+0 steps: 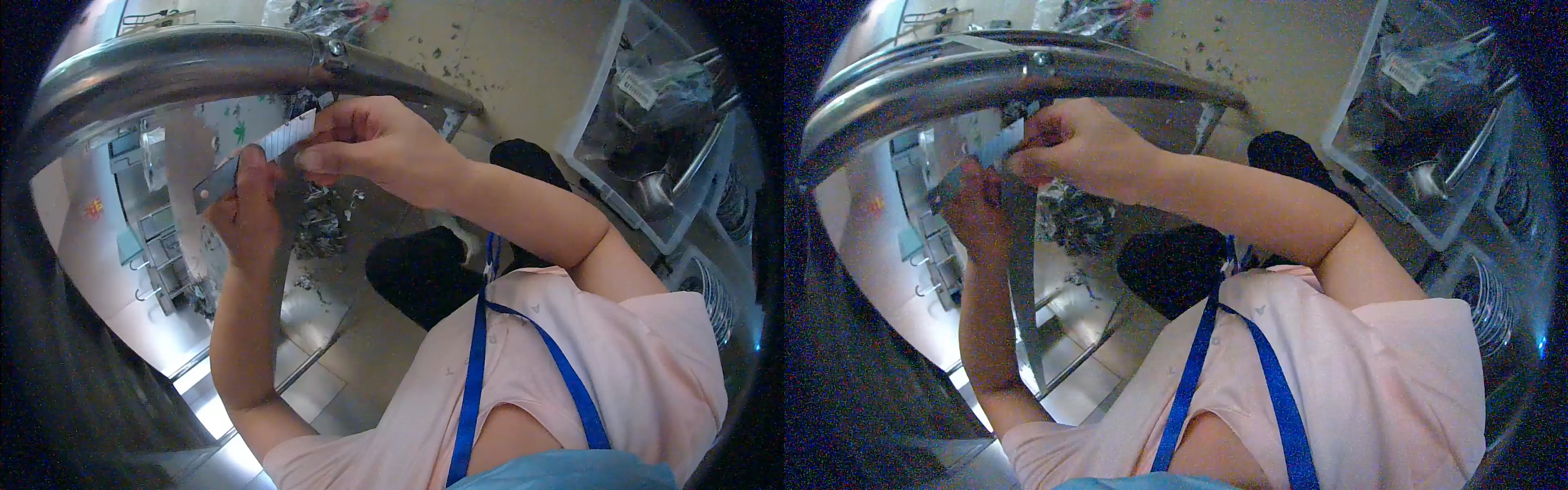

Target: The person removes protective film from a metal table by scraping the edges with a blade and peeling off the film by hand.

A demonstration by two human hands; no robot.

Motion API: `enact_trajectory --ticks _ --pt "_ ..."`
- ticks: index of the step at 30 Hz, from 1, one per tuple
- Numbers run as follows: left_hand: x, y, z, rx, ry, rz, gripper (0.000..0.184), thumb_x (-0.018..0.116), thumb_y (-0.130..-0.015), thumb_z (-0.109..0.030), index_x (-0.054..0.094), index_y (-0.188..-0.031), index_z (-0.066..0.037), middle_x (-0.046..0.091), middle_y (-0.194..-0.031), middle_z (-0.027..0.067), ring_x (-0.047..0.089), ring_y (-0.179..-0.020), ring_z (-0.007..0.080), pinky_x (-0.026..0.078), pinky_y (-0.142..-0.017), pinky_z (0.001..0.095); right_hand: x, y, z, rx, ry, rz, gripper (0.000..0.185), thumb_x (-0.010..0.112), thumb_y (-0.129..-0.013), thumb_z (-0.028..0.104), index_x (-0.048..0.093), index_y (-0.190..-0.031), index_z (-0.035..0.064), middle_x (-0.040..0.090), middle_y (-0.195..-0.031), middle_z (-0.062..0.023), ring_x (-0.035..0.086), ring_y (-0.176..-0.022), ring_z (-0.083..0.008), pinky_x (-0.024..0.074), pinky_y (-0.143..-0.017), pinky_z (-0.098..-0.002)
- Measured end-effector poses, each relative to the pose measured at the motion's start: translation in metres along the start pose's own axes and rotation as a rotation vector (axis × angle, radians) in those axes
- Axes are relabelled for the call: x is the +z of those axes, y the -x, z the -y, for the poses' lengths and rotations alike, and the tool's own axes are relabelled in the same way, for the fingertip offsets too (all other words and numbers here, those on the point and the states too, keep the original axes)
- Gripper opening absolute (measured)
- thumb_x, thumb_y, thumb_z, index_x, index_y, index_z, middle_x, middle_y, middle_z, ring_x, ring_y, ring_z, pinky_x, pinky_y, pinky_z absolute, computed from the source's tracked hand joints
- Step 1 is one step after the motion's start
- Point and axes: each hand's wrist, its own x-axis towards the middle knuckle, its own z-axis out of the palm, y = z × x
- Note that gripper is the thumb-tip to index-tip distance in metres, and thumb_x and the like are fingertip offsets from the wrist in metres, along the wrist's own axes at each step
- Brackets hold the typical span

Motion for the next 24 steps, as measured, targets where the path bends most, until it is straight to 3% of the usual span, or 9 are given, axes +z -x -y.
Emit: enact_trajectory --ticks 5,8,10,12,14,15,17,24 --pt "0.003 0.000 -0.003 -0.127 0.388 -0.135 0.024 0.049 -0.072 -0.019 0.048 -0.053 -0.004 0.043 -0.047 -0.0004 0.035 -0.042 0.0055 0.025 -0.039 0.0192 0.014 0.004 0.009 0.026 -0.011 -0.127 0.017 0.056 -0.069 0.009 0.051 -0.082 -0.0016 0.053 -0.071 -0.0033 0.050 -0.065 -0.0083 0.0403 -0.059 -0.0191" --pt "-0.007 -0.011 0.019 -0.134 0.581 -0.074 0.022 0.050 -0.071 -0.018 0.046 -0.054 -0.005 0.039 -0.046 -0.0006 0.032 -0.040 0.0053 0.024 -0.038 0.0195 0.002 0.002 -0.003 -0.236 0.297 -0.392 0.018 0.058 -0.068 0.010 0.051 -0.080 -0.0006 0.054 -0.069 -0.0044 0.051 -0.063 -0.0086 0.0411 -0.058 -0.0206" --pt "-0.008 -0.015 0.018 0.141 0.289 -0.161 0.022 0.049 -0.071 -0.017 0.044 -0.053 -0.006 0.037 -0.044 -0.0007 0.031 -0.038 0.0060 0.025 -0.039 0.0199 -0.005 -0.008 0.000 -0.465 0.610 -0.491 0.019 0.059 -0.066 0.010 0.051 -0.080 0.0000 0.054 -0.069 -0.0060 0.051 -0.061 -0.0093 0.0417 -0.056 -0.0220" --pt "-0.013 -0.020 0.019 0.151 0.414 -0.128 0.023 0.047 -0.072 -0.016 0.042 -0.052 -0.006 0.035 -0.044 -0.0006 0.029 -0.037 0.0067 0.025 -0.038 0.0204 -0.003 -0.019 0.002 -0.701 0.847 -0.535 0.022 0.061 -0.063 0.010 0.050 -0.081 0.0008 0.054 -0.068 -0.0094 0.054 -0.058 -0.0142 0.0428 -0.053 -0.0255" --pt "-0.016 -0.026 0.021 -0.094 0.971 0.042 0.024 0.045 -0.073 -0.016 0.041 -0.052 -0.007 0.035 -0.043 -0.0001 0.028 -0.036 0.0074 0.025 -0.038 0.0212 0.000 -0.023 0.002 -0.784 0.968 -0.523 0.021 0.060 -0.063 0.008 0.051 -0.080 0.0010 0.053 -0.066 -0.0103 0.054 -0.058 -0.0177 0.0428 -0.053 -0.0261" --pt "-0.013 -0.028 0.020 -0.138 0.995 -0.027 0.024 0.044 -0.074 -0.017 0.040 -0.052 -0.007 0.034 -0.043 0.0001 0.028 -0.036 0.0079 0.024 -0.038 0.0214 0.001 -0.022 0.002 -0.825 1.033 -0.517 0.020 0.060 -0.063 0.008 0.051 -0.079 0.0011 0.053 -0.066 -0.0108 0.054 -0.058 -0.0194 0.0429 -0.053 -0.0263" --pt "-0.012 -0.028 0.021 -0.231 1.041 -0.165 0.026 0.042 -0.075 -0.018 0.039 -0.051 -0.007 0.032 -0.042 0.0005 0.026 -0.035 0.0088 0.023 -0.037 0.0220 0.005 -0.022 0.004 -0.774 1.060 -0.520 0.019 0.059 -0.062 0.007 0.051 -0.079 0.0020 0.052 -0.066 -0.0112 0.054 -0.058 -0.0215 0.0429 -0.052 -0.0279" --pt "-0.019 -0.032 0.029 -0.122 1.195 0.093 0.027 0.037 -0.077 -0.024 0.039 -0.054 -0.008 0.029 -0.042 0.0005 0.025 -0.035 0.0096 0.020 -0.036 0.0222 0.021 -0.021 0.001 -0.768 1.246 -0.528 0.014 0.056 -0.060 0.004 0.053 -0.074 0.0028 0.052 -0.074 -0.0112 0.052 -0.060 -0.0248 0.0422 -0.052 -0.0306"
